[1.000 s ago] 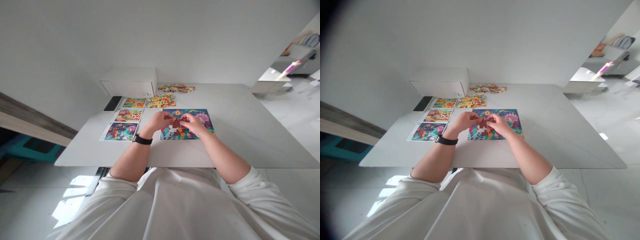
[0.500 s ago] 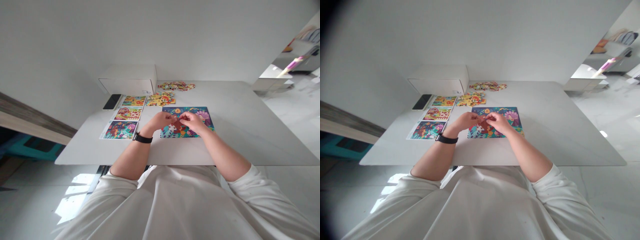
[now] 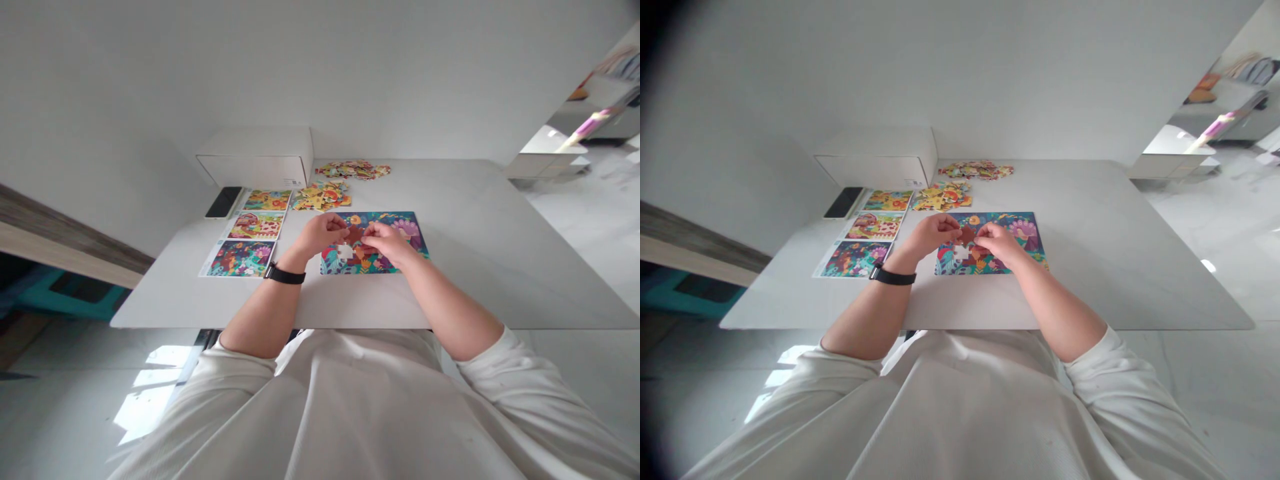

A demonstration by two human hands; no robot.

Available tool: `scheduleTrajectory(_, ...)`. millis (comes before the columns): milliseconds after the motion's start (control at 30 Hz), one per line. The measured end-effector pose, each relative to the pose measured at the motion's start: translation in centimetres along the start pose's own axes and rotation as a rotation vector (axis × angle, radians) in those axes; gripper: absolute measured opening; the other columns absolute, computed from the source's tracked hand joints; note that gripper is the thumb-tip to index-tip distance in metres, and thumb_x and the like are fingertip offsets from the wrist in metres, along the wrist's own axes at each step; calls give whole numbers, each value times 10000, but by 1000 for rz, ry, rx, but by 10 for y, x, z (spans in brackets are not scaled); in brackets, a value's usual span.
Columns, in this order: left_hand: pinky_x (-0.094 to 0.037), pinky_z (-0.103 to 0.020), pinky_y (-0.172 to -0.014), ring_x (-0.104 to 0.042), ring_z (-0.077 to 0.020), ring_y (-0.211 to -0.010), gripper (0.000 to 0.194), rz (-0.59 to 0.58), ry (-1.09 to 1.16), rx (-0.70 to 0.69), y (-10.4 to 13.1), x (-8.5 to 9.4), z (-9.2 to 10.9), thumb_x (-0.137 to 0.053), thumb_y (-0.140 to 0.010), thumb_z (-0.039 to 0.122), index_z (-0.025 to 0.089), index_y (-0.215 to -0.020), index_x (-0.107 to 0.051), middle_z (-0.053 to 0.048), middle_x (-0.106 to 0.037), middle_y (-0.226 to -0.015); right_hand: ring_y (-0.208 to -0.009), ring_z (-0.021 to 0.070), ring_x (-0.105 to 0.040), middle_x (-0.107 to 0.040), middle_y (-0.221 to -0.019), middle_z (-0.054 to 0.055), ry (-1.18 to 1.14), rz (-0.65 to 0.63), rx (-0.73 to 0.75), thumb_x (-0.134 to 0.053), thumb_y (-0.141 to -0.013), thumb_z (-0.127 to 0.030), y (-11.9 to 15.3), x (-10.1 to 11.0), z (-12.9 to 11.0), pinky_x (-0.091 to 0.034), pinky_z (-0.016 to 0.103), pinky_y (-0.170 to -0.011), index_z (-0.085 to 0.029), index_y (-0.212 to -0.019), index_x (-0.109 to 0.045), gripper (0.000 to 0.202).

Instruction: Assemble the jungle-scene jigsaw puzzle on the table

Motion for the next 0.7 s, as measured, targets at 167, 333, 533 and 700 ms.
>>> scheduleTrajectory(167, -525, -250, -617, -721, -173, -719, 206, 22, -121, -32, 1, 3, 1, -796, -820, 327, 166, -926, -726, -44, -786, -807, -633, 165, -662, -757, -798, 28, 332, -114, -37, -767, -904, -295, 5, -3, 4, -477, 251, -545, -218, -880, -654, 139)
scheduleTrajectory(333, -530, -269, -657, -738, -193, -754, 220, -54, -233, -41, -1, 1, -8, -753, -820, 326, 166, -971, -760, -44, -800, -840, -707, 160, -669, -760, -838, 23, 699, 32, 103, -712, -930, -219, 3, 7, -7, -475, 245, -633, -205, -887, -705, 46)
scheduleTrajectory(533, -523, -260, -661, -723, -182, -759, 213, -54, -344, -45, -2, 1, -13, -750, -825, 333, 183, -975, -777, -38, -804, -866, -709, 165, -688, -793, -918, 34, 804, 0, 127, -694, -965, -270, 10, -1, -11, -490, 260, -660, -206, -994, -741, 84)
scheduleTrajectory(700, -524, -262, -673, -729, -185, -778, 184, -44, -382, -38, -2, 1, -16, -734, -813, 281, 188, -965, -780, -33, -806, -884, -743, 175, -710, -795, -904, 38, 851, -14, 141, -704, -962, -246, 13, -5, -14, -512, 277, -724, -200, -1000, -743, 71)
Point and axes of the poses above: each hand's wrist, its own y-axis away from the middle knuckle, its own x-axis out of the back of the hand, z = x × y, the point moved 6 cm from there along -y, towards the middle knuckle
